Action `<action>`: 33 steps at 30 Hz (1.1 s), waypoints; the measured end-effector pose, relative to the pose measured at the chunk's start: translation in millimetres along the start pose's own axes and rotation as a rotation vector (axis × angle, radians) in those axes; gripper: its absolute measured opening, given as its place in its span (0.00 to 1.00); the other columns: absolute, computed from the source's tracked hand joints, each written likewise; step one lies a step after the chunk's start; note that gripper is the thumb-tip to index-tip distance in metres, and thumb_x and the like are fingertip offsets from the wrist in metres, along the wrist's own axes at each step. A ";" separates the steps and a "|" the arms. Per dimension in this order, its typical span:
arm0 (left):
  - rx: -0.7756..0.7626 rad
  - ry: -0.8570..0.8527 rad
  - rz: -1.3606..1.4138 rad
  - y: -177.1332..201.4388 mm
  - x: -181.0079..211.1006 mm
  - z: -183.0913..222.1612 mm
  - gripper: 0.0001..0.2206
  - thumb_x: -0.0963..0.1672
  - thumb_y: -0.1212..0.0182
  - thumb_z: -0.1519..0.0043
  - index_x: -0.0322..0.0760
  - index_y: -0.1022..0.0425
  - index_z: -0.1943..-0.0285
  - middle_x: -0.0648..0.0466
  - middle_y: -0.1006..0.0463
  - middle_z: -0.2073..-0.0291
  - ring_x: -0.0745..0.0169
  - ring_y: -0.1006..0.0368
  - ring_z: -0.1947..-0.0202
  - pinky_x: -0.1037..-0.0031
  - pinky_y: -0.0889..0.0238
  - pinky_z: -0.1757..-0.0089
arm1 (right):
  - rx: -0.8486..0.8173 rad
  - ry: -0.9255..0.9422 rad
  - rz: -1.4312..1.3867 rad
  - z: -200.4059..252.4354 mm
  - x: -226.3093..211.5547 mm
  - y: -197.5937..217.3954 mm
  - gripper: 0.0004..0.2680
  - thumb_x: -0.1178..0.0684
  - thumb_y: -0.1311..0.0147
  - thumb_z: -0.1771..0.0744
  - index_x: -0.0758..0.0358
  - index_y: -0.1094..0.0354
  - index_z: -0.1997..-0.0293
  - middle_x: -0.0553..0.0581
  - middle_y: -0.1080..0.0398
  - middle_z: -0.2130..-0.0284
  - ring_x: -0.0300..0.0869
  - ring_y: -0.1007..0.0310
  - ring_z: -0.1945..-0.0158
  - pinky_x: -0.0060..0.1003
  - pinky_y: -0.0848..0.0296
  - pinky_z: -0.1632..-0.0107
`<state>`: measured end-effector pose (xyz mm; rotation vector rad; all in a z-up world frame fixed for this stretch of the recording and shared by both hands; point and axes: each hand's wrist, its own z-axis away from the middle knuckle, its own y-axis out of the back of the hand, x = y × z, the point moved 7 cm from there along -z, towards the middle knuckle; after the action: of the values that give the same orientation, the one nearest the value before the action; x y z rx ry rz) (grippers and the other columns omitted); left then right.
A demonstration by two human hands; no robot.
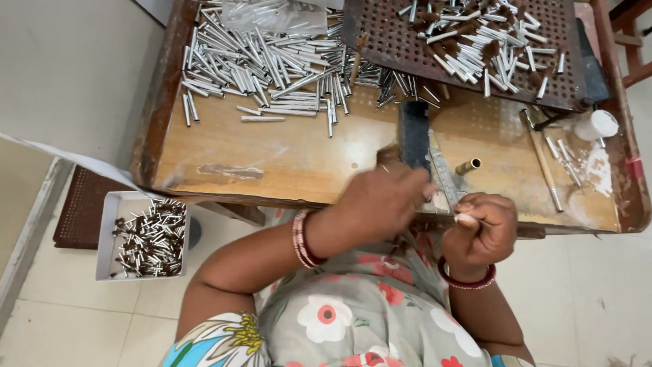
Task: The recorder is seen inserting bundles of hair into metal ferrules at a manufacturing workbench.
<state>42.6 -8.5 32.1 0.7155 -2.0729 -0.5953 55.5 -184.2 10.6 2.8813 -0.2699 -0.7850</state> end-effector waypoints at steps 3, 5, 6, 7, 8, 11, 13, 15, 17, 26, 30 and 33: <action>0.033 0.212 -0.443 46.9 -87.8 -5.3 0.07 0.43 0.42 0.37 0.36 0.28 0.54 0.45 0.23 0.63 0.41 0.25 0.65 0.54 0.33 0.67 | 0.065 -0.051 -0.052 1.8 14.2 17.2 0.12 0.49 0.46 0.25 0.68 0.39 0.56 0.58 0.35 0.61 0.39 0.30 0.66 0.30 0.28 0.62; 0.070 0.241 -0.584 87.6 -116.3 5.7 0.04 0.41 0.42 0.39 0.36 0.26 0.58 0.46 0.24 0.64 0.42 0.25 0.64 0.55 0.32 0.65 | 0.085 -0.069 -0.055 2.6 21.3 26.2 0.12 0.48 0.45 0.25 0.68 0.39 0.55 0.58 0.35 0.61 0.39 0.30 0.66 0.30 0.28 0.62; 0.108 0.270 -0.720 110.1 -130.5 11.2 0.02 0.39 0.41 0.41 0.37 0.24 0.63 0.47 0.24 0.66 0.43 0.25 0.63 0.55 0.32 0.64 | 0.102 -0.087 -0.055 3.0 26.1 30.9 0.13 0.47 0.44 0.24 0.69 0.39 0.55 0.58 0.34 0.62 0.39 0.30 0.66 0.29 0.28 0.62; 0.107 0.269 -0.723 121.1 -128.4 15.0 0.02 0.39 0.41 0.41 0.37 0.24 0.63 0.47 0.24 0.66 0.43 0.25 0.63 0.55 0.32 0.64 | 0.105 -0.088 -0.057 1.9 27.0 30.1 0.13 0.47 0.44 0.24 0.69 0.39 0.55 0.58 0.34 0.62 0.39 0.30 0.66 0.29 0.28 0.62; 0.081 0.299 -0.758 131.5 -128.8 19.1 0.02 0.39 0.40 0.43 0.37 0.23 0.64 0.47 0.25 0.64 0.44 0.26 0.61 0.56 0.33 0.64 | 0.102 -0.099 -0.045 1.0 28.8 28.7 0.13 0.46 0.44 0.24 0.68 0.39 0.55 0.58 0.34 0.62 0.39 0.30 0.67 0.29 0.29 0.62; 0.072 0.311 -0.778 143.0 -125.3 24.9 0.03 0.40 0.38 0.47 0.36 0.22 0.67 0.47 0.27 0.61 0.45 0.28 0.58 0.57 0.35 0.63 | 0.085 -0.111 -0.012 -0.9 25.6 25.4 0.14 0.45 0.43 0.25 0.68 0.38 0.55 0.57 0.34 0.64 0.38 0.31 0.67 0.28 0.31 0.62; 0.100 0.290 -0.768 143.5 -127.7 26.6 0.06 0.42 0.36 0.50 0.35 0.21 0.68 0.46 0.28 0.60 0.45 0.29 0.56 0.57 0.36 0.62 | 0.075 -0.101 0.004 -3.7 22.5 21.3 0.14 0.45 0.43 0.25 0.68 0.38 0.55 0.57 0.34 0.64 0.38 0.31 0.67 0.28 0.32 0.63; 0.167 0.225 -0.777 140.8 -132.6 30.6 0.07 0.42 0.35 0.49 0.34 0.22 0.65 0.46 0.29 0.57 0.45 0.30 0.52 0.56 0.37 0.58 | 0.065 -0.076 0.029 -5.3 17.8 18.2 0.14 0.45 0.43 0.25 0.68 0.37 0.56 0.57 0.33 0.65 0.38 0.31 0.67 0.28 0.32 0.63; 0.146 0.229 -0.848 133.2 -132.3 34.3 0.08 0.40 0.36 0.48 0.34 0.22 0.60 0.47 0.29 0.56 0.47 0.30 0.52 0.58 0.37 0.57 | 0.062 -0.079 0.038 -3.8 14.8 20.0 0.14 0.45 0.43 0.25 0.68 0.37 0.57 0.57 0.33 0.64 0.38 0.31 0.66 0.28 0.32 0.62; 0.158 0.131 0.003 77.7 -49.6 22.2 0.12 0.35 0.46 0.35 0.29 0.27 0.43 0.43 0.26 0.57 0.44 0.27 0.57 0.59 0.33 0.57 | 0.006 -0.178 -0.059 -2.1 3.5 4.9 0.14 0.44 0.44 0.26 0.68 0.37 0.57 0.57 0.33 0.64 0.37 0.31 0.64 0.29 0.29 0.58; 0.049 0.236 0.925 -4.0 -28.8 25.9 0.05 0.40 0.45 0.26 0.30 0.28 0.46 0.54 0.27 0.57 0.70 0.29 0.58 0.77 0.31 0.55 | 0.020 -0.276 -0.307 -0.4 7.0 -9.2 0.13 0.46 0.44 0.27 0.67 0.38 0.57 0.56 0.35 0.62 0.37 0.32 0.66 0.30 0.30 0.60; -0.073 0.540 1.637 -79.8 -20.4 32.7 0.07 0.41 0.41 0.33 0.34 0.29 0.50 0.59 0.23 0.61 0.74 0.26 0.63 0.79 0.28 0.58 | 0.054 -0.345 -0.419 -2.6 7.0 -11.9 0.12 0.47 0.43 0.27 0.67 0.38 0.57 0.56 0.36 0.63 0.37 0.33 0.67 0.30 0.31 0.61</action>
<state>47.0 -47.5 -47.4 -0.8343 -1.4448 0.4320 64.4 -173.9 7.2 2.8723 0.2961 -1.3652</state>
